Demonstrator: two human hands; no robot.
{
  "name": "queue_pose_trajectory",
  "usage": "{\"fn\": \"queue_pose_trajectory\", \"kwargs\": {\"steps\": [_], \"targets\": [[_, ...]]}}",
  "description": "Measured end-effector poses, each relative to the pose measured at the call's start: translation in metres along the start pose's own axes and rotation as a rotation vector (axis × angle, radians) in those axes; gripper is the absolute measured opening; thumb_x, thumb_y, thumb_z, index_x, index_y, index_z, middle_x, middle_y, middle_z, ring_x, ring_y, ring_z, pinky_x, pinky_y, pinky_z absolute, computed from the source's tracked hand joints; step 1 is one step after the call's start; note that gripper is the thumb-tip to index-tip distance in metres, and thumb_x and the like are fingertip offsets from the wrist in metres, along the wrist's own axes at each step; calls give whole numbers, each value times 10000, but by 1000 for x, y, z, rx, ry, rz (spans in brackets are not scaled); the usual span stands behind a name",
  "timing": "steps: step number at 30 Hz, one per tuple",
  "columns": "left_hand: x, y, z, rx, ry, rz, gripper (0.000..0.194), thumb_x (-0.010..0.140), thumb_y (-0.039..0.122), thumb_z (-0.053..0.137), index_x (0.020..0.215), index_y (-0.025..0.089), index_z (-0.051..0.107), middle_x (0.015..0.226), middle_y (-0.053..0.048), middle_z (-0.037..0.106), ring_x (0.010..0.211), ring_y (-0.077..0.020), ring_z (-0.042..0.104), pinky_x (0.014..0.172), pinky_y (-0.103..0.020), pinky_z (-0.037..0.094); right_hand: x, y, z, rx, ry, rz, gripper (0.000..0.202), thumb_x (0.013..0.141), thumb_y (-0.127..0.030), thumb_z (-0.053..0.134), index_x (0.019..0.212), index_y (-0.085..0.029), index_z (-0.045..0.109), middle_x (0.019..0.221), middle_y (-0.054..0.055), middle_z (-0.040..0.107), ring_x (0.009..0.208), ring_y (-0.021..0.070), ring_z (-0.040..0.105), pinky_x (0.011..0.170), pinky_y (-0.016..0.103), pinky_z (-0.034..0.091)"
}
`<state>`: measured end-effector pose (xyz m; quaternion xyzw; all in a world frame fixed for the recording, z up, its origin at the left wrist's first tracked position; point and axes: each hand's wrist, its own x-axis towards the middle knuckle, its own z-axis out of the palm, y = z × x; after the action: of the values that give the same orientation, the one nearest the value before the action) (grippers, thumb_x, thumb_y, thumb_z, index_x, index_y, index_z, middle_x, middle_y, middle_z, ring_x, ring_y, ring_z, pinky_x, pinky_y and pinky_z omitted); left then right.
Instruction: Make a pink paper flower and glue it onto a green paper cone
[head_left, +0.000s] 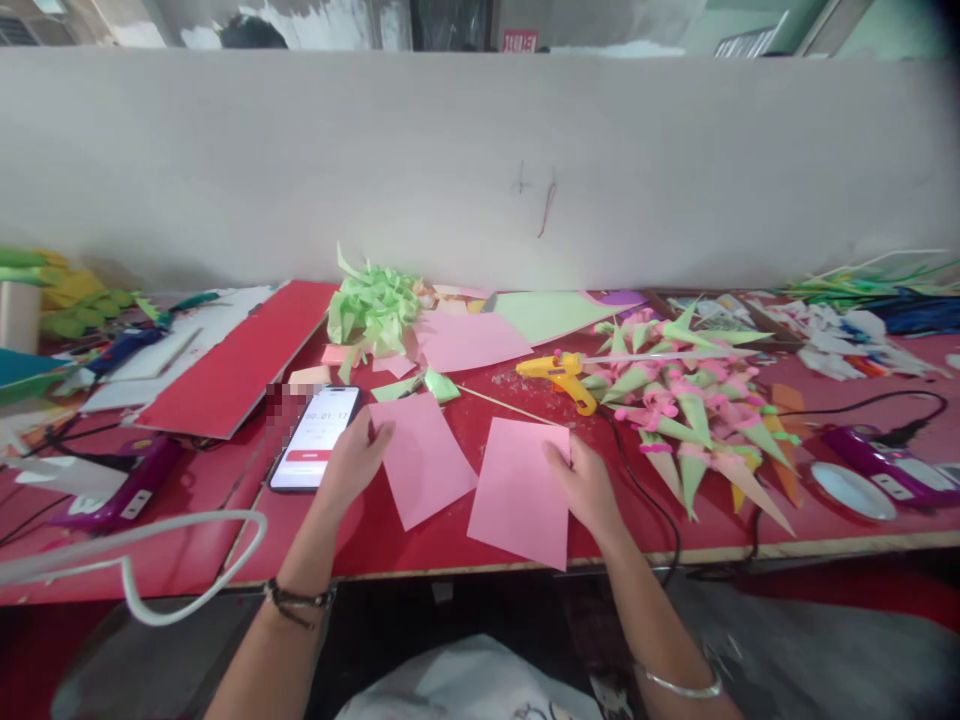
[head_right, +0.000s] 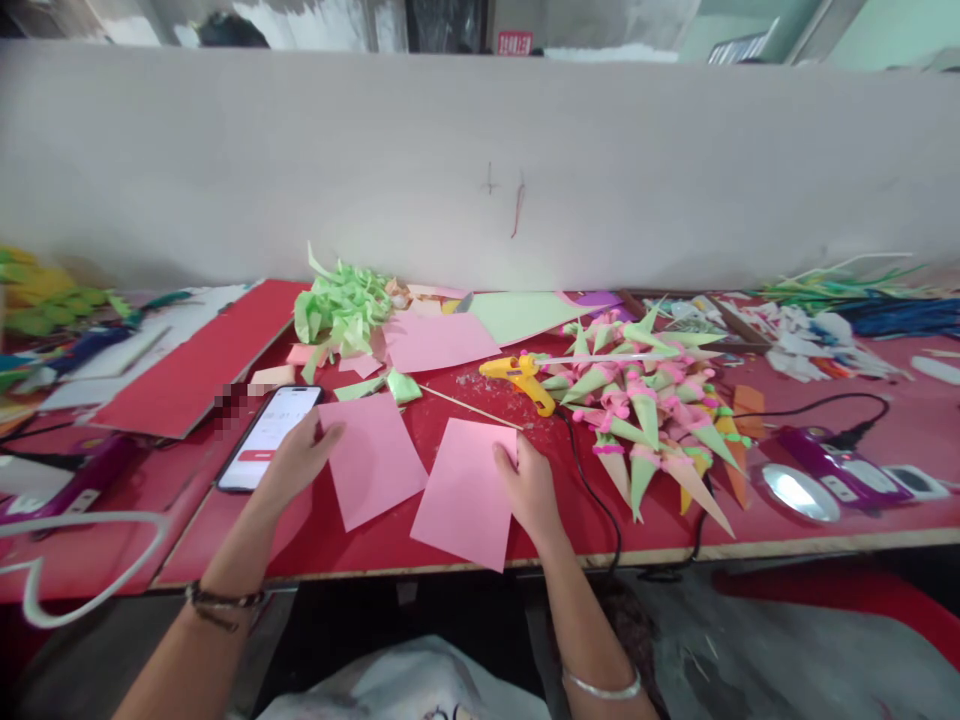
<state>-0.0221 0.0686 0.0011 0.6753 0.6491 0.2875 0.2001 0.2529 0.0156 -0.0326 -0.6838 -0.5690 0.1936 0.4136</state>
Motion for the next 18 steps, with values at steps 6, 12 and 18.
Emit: {"fn": "queue_pose_trajectory", "kwargs": {"steps": [6,12,18], "targets": [[-10,30,11,435,105,373,503,786,288,446,1261,157,345,1241,-133,436,1143,-290,383,908,-415,337,3,3,3,128,-61,-2,469,790,-313,422,1226,-155,352,1062,129,570,841,196,586,707,328,457],[-35,43,41,347,-467,704,521,825,439,390,1303,257,289,1380,-40,305,1274,-223,222,1020,-389,241,-3,8,-21,171,-334,-214,498,785,-100,296,1256,-250,351,1257,58,436,1173,159,393,965,353,329],[-43,34,55,392,-440,617,509,842,479,315,1306,272,287,1403,-49,257,1287,-230,191,1032,-435,189,-16,6,-43,-118,-494,-341,458,739,-85,411,1129,-298,518,1196,55,408,1161,204,393,959,372,346]]}}
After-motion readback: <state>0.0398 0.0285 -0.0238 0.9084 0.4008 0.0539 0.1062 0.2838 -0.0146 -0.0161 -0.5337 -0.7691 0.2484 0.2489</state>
